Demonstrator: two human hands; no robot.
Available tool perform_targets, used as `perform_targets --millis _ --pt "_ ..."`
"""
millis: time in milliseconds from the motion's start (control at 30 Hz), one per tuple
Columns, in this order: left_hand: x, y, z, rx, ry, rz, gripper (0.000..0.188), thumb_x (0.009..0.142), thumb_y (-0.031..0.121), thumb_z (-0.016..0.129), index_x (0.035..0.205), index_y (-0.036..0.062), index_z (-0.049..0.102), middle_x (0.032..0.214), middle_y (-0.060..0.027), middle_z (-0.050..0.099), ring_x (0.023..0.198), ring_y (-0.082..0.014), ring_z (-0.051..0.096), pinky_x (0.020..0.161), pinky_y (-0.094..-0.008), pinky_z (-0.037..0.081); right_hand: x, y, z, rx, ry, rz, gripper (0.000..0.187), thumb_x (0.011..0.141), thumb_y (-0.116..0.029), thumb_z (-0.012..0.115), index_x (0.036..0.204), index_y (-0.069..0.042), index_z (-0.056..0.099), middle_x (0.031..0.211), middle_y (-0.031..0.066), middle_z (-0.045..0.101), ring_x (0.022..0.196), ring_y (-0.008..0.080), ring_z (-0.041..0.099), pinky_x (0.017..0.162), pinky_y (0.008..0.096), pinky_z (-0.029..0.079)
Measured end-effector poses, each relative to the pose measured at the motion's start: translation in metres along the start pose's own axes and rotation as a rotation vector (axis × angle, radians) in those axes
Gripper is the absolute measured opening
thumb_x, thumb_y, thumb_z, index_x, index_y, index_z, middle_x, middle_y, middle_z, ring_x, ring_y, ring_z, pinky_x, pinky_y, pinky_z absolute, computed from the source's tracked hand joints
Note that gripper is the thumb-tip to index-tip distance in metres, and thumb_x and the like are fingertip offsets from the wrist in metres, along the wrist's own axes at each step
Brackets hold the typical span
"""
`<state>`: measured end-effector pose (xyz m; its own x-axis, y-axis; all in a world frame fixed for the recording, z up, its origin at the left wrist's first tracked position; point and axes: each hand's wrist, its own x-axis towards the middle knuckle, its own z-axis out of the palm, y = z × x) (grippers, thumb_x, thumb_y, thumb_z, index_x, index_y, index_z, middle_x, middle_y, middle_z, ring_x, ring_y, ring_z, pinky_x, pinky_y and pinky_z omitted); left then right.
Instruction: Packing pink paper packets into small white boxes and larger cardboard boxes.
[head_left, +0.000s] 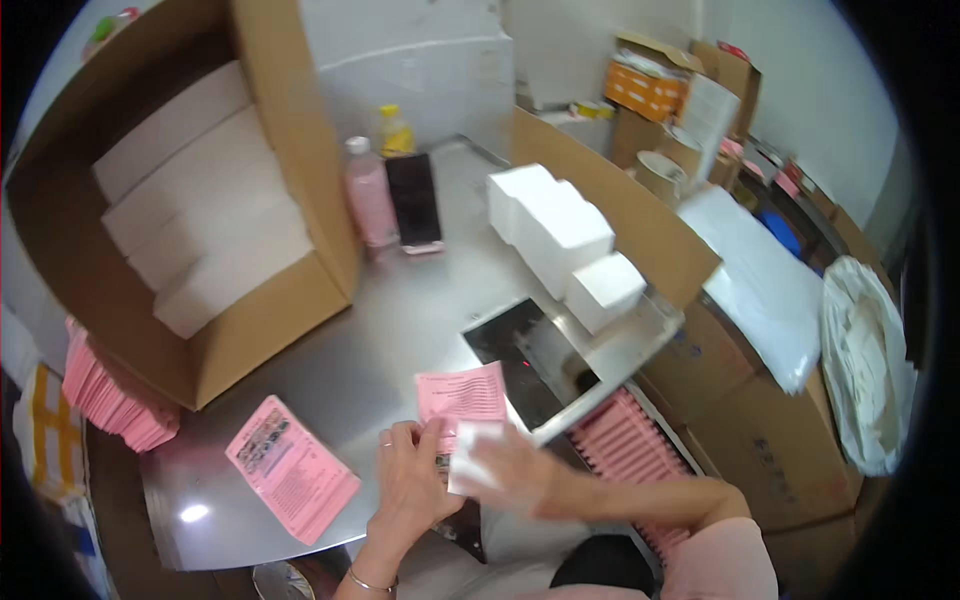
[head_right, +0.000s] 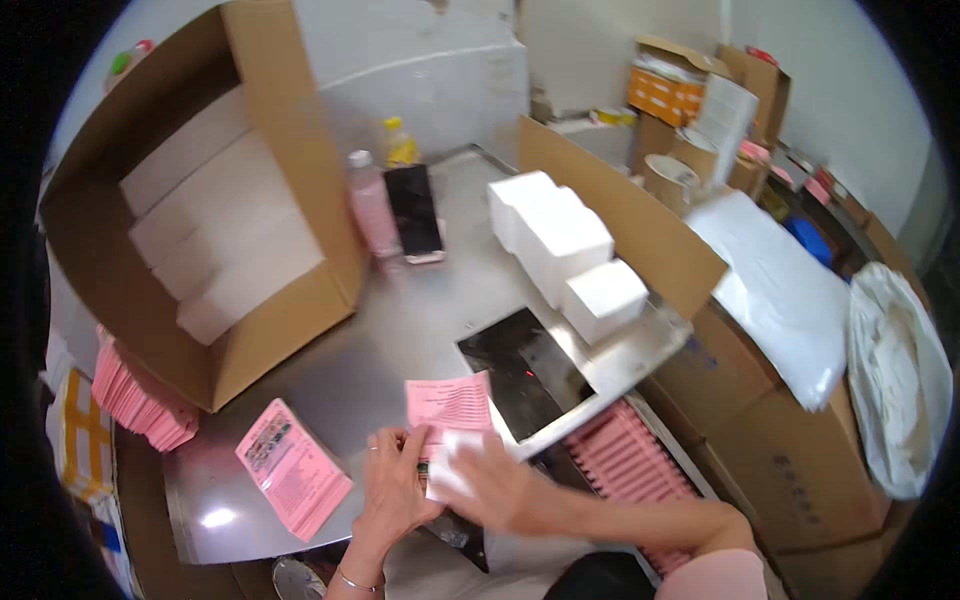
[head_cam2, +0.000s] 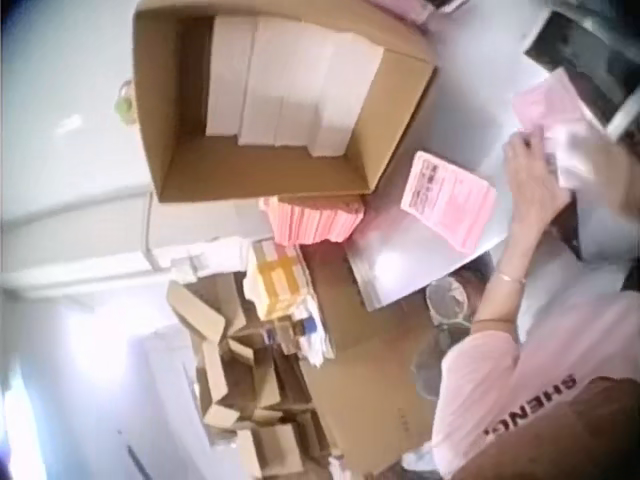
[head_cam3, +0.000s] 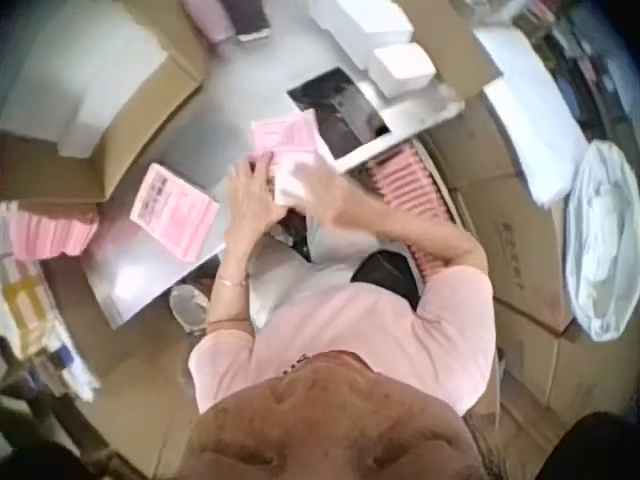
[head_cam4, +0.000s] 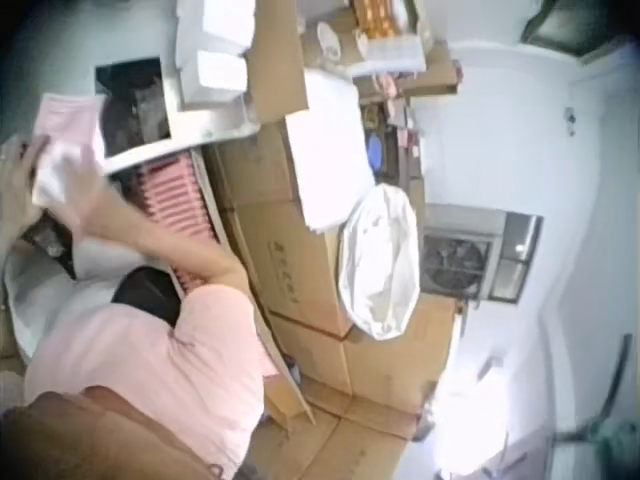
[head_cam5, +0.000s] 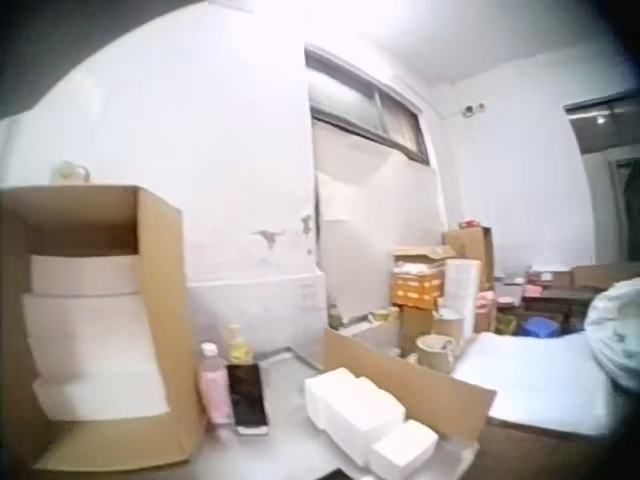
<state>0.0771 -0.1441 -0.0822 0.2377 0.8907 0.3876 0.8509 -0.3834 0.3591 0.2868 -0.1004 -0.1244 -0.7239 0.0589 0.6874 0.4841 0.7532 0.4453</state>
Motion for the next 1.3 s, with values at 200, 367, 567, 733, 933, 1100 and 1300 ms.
perform_targets --millis 200,367,567,733,933,1100,1300 --pt "0.009 0.032 0.023 -0.032 0.019 -0.06 0.077 0.077 0.017 0.072 0.147 0.0043 0.042 0.095 -0.0179 0.056 0.088 -0.0353 0.058 0.077 -0.0446 0.047 0.027 0.018 0.045 0.272 -0.378 0.457 0.027 0.083 -0.022 0.065 0.101 -0.003 0.064 0.093 0.0147 0.063 0.091 0.0348 0.063 0.101 0.0737 0.031" --pt "-0.016 0.012 -0.003 -0.079 -0.111 -0.049 0.073 0.082 0.013 0.07 0.149 0.0056 0.04 0.092 -0.0159 0.056 0.086 -0.0349 0.057 0.076 -0.0453 0.047 -0.006 0.062 0.055 0.565 -0.51 0.941 0.019 0.088 -0.018 0.062 0.092 -0.001 0.067 0.094 0.0218 0.068 0.092 0.0415 0.066 0.093 0.0626 0.044" --pt "-0.03 -0.013 -0.02 -0.137 0.268 0.084 0.017 0.065 0.003 0.063 0.081 0.0062 0.057 0.102 -0.0155 0.059 0.096 -0.0364 0.058 0.083 -0.0476 0.044 -0.012 0.082 0.014 0.182 -0.809 0.745 0.017 0.086 -0.015 0.062 0.096 -0.005 0.071 0.077 0.017 0.069 0.072 0.0386 0.068 0.066 0.0489 0.052" --pt "-0.066 -0.06 -0.081 0.398 0.432 -0.489 0.026 0.071 0.004 0.061 0.096 0.0056 0.055 0.103 -0.0163 0.06 0.111 -0.0409 0.052 0.108 -0.0562 0.03 -0.015 0.142 -0.015 -0.379 -0.234 0.764 0.024 0.082 -0.017 0.07 0.103 -0.004 0.068 0.1 0.0117 0.061 0.103 0.0277 0.056 0.086 0.0482 0.041" --pt "-0.079 -0.099 -0.072 0.416 0.115 -0.384 0.026 0.088 0.003 0.055 0.114 0.0023 0.057 0.109 -0.0181 0.06 0.104 -0.0378 0.057 0.103 -0.0492 0.037 -0.05 0.162 0.0 -0.303 -0.295 0.894 0.015 0.086 -0.016 0.067 0.092 -0.003 0.069 0.089 0.0124 0.056 0.092 0.0296 0.054 0.08 0.046 0.043" --pt "-0.019 -0.027 -0.03 -0.203 0.187 -0.232 0.038 0.087 0.004 0.062 0.125 0.0033 0.057 0.108 -0.02 0.058 0.099 -0.0392 0.057 0.09 -0.0435 0.046 -0.063 0.168 -0.002 -0.147 -0.109 0.921 0.014 0.087 -0.012 0.064 0.092 0.0 0.071 0.089 0.0154 0.058 0.088 0.0327 0.055 0.078 0.0445 0.046" --pt "0.008 0.013 0.025 0.014 0.067 0.101 0.017 0.085 0.007 0.069 0.099 0.0046 0.06 0.095 -0.0138 0.056 0.088 -0.0334 0.052 0.075 -0.0433 0.039 -0.053 0.165 -0.012 -0.115 -0.212 0.906 0.017 0.087 -0.012 0.064 0.096 0.0 0.072 0.089 0.0166 0.058 0.088 0.0328 0.056 0.079 0.0433 0.047"
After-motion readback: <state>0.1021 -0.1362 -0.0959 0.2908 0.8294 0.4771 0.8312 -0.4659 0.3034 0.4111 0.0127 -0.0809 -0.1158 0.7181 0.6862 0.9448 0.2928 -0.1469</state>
